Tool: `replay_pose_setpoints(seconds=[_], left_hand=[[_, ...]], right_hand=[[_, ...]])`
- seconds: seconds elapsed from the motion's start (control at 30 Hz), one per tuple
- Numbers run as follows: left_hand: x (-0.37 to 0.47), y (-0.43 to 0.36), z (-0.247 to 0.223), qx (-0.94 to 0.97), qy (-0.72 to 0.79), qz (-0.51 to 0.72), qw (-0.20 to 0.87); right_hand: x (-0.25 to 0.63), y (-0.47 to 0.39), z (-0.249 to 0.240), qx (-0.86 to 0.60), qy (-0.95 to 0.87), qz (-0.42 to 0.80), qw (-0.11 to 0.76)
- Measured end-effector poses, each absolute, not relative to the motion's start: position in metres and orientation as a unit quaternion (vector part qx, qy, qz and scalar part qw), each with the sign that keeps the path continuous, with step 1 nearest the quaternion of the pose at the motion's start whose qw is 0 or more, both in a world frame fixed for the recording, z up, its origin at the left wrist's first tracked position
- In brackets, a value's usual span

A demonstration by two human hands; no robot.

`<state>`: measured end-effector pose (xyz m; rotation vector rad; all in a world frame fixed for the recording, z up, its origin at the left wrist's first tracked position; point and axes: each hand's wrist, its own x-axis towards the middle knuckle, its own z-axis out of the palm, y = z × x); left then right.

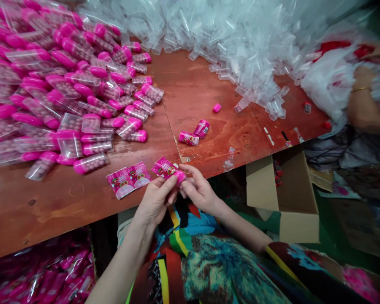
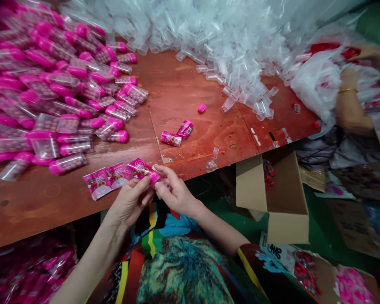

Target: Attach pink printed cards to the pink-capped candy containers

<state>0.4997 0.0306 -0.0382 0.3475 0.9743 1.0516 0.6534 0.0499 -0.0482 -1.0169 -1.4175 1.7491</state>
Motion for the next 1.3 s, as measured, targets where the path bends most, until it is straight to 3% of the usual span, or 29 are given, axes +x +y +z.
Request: replay_pose_setpoints(seconds=[0.13,0.3,0.47,0.63,0.7,0.9,1.1,1.3], left_hand=[[0.498,0.030,-0.037,0.145,0.421,0.473,0.760],[0.495,0.030,-0.038,0.142,0.424,0.477,0.757],[0.497,0.028,-0.039,0.116,0.438,0.491,0.744],[0.494,0.026,-0.040,0.139,0.445,0.475,0.747],[0.492,0.026,-0.042,0.158,0.443,0.468,0.748],[0.499,0.022,-0.047,0.140,0.438,0.461,0.759],[0.510,0.023,-0.048,0.170,0.471,0.453,0.738],[0.517,0.023,-0.047,0.148,0.448,0.466,0.748]], right_hand=[[0.652,0.047,-0.042,-0.430,-0.634,0.556,0.322],[0.639,0.038,-0.051,-0.398,-0.518,0.668,0.357],[0.637,0.038,-0.054,-0.433,-0.570,0.605,0.348],[0.633,0.044,-0.045,-0.367,-0.354,0.797,0.325],[0.630,0.044,-0.045,-0.351,-0.323,0.819,0.319],[0.631,0.043,-0.055,-0.428,-0.480,0.666,0.377],[0.630,0.045,-0.059,-0.463,-0.370,0.701,0.396],[0.629,0.047,-0.061,-0.483,-0.414,0.666,0.389]])
